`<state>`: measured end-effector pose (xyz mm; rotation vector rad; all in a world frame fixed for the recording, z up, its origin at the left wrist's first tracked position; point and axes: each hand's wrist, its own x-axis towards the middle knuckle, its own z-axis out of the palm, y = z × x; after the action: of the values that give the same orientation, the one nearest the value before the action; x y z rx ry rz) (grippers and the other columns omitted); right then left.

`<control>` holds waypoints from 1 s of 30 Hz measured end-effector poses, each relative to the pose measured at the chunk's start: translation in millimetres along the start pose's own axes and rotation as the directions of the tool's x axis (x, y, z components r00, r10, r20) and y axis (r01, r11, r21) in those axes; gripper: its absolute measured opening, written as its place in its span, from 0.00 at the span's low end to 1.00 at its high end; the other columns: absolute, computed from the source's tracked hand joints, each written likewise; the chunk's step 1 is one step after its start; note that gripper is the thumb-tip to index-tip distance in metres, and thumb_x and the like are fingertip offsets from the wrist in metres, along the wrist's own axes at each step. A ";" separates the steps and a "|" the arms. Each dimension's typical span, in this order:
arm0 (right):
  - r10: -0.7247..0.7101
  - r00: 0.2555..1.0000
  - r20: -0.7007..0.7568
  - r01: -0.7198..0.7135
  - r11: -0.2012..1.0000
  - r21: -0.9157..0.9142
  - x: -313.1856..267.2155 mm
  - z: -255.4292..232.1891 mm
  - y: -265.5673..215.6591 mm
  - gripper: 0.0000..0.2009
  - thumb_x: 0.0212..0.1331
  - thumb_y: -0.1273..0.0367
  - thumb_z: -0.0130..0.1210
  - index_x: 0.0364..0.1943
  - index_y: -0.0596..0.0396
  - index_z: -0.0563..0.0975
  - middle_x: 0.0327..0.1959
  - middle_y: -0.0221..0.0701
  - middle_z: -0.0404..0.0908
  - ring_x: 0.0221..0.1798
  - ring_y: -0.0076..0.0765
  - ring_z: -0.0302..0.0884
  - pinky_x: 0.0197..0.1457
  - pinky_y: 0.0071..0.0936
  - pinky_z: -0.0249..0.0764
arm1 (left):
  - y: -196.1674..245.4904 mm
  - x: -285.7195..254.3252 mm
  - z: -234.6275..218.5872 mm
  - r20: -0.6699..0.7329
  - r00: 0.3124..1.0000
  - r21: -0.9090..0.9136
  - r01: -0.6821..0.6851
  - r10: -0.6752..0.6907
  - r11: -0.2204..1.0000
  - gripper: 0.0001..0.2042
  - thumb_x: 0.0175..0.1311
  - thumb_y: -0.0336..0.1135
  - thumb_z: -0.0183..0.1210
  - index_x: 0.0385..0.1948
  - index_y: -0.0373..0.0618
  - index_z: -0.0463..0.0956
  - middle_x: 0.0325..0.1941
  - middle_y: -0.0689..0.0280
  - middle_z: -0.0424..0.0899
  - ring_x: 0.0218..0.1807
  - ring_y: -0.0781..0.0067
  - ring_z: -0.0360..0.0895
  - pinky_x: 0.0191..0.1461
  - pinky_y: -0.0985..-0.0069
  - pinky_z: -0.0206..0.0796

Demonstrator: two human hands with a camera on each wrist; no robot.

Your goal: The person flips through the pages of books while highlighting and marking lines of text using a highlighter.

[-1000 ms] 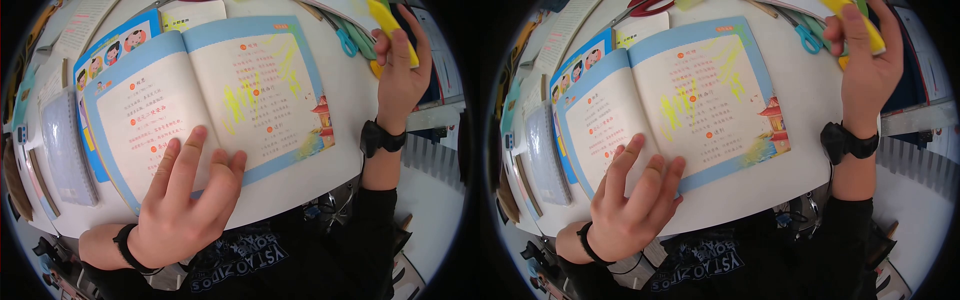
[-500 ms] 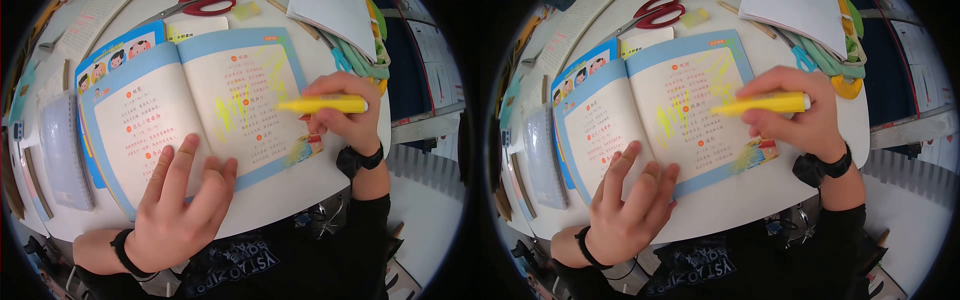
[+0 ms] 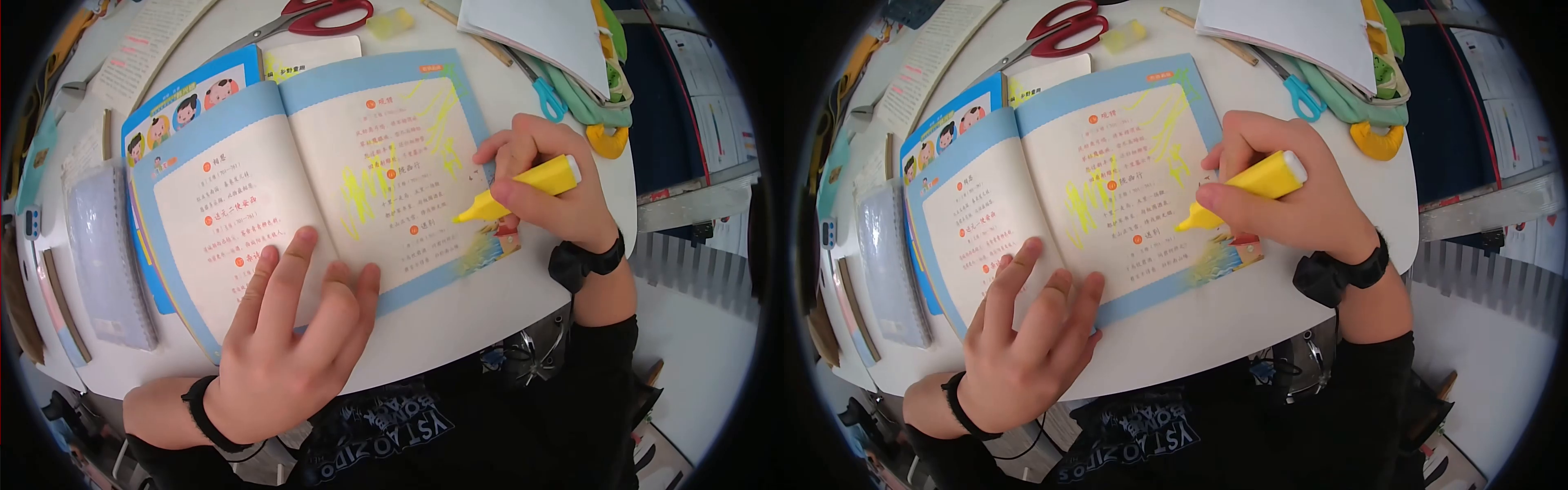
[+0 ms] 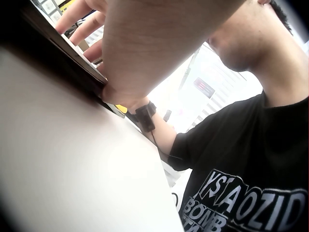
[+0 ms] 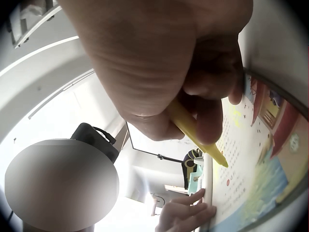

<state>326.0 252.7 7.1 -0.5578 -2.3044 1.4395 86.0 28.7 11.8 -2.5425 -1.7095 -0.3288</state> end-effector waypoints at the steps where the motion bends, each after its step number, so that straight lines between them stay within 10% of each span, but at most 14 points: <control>1: 0.037 0.999 -0.008 -0.037 0.999 -0.004 -0.3 2.4 -0.4 0.13 0.60 0.72 0.68 0.25 0.55 0.73 0.22 0.24 0.75 0.27 0.20 0.72 0.50 0.31 0.79 | 0.9 -0.8 0.8 0.000 1.000 0.006 -0.002 0.002 1.000 0.30 0.39 0.36 0.73 0.53 0.43 0.86 0.50 0.58 0.79 0.60 0.37 0.80 0.56 0.46 0.83; 6: 0.213 0.977 -0.021 -0.213 0.977 -0.020 -3.1 6.7 -10.4 0.15 0.60 0.70 0.68 0.26 0.55 0.71 0.21 0.25 0.73 0.25 0.22 0.70 0.44 0.24 0.75 | 1.0 -0.1 -0.7 -0.005 1.000 -0.007 0.006 -0.006 1.000 0.29 0.40 0.36 0.73 0.53 0.44 0.86 0.51 0.58 0.79 0.61 0.38 0.79 0.56 0.47 0.83; 9: -0.011 1.000 0.009 0.012 0.996 -0.089 -2.1 1.0 -2.3 0.15 0.60 0.70 0.68 0.26 0.54 0.70 0.21 0.26 0.74 0.24 0.22 0.70 0.38 0.21 0.73 | 0.8 2.1 -2.1 -0.002 1.000 0.000 -0.002 0.002 1.000 0.29 0.40 0.36 0.74 0.53 0.44 0.86 0.51 0.58 0.78 0.62 0.38 0.79 0.56 0.47 0.83; 12: 0.119 0.992 0.038 -0.112 0.984 -0.139 -2.5 0.4 -8.2 0.08 0.57 0.74 0.63 0.24 0.54 0.75 0.18 0.25 0.79 0.23 0.23 0.70 0.58 0.36 0.76 | 0.1 1.5 -0.9 0.012 1.000 -0.001 -0.002 0.002 1.000 0.29 0.40 0.35 0.74 0.52 0.44 0.86 0.51 0.58 0.78 0.62 0.38 0.79 0.56 0.47 0.83; 14: 0.046 0.997 0.060 -0.039 0.991 -0.125 -2.8 0.4 -6.1 0.15 0.61 0.70 0.66 0.26 0.54 0.69 0.22 0.25 0.74 0.25 0.22 0.70 0.34 0.21 0.68 | 0.5 -0.1 -1.0 0.022 1.000 -0.006 -0.004 0.005 1.000 0.29 0.39 0.35 0.74 0.52 0.44 0.86 0.51 0.57 0.78 0.62 0.37 0.79 0.56 0.46 0.83; 30: 0.073 0.995 -0.061 -0.075 0.996 -0.038 -1.8 6.1 -1.6 0.14 0.64 0.72 0.64 0.26 0.56 0.69 0.25 0.27 0.71 0.29 0.22 0.68 0.44 0.23 0.73 | -0.1 0.7 -1.2 0.017 1.000 -0.020 0.001 -0.001 1.000 0.30 0.39 0.35 0.74 0.52 0.43 0.86 0.51 0.57 0.78 0.62 0.37 0.79 0.55 0.46 0.83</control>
<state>324.2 246.4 5.8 -0.6956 -2.2927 1.3930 86.1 29.2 13.0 -2.5663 -1.7219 -0.3269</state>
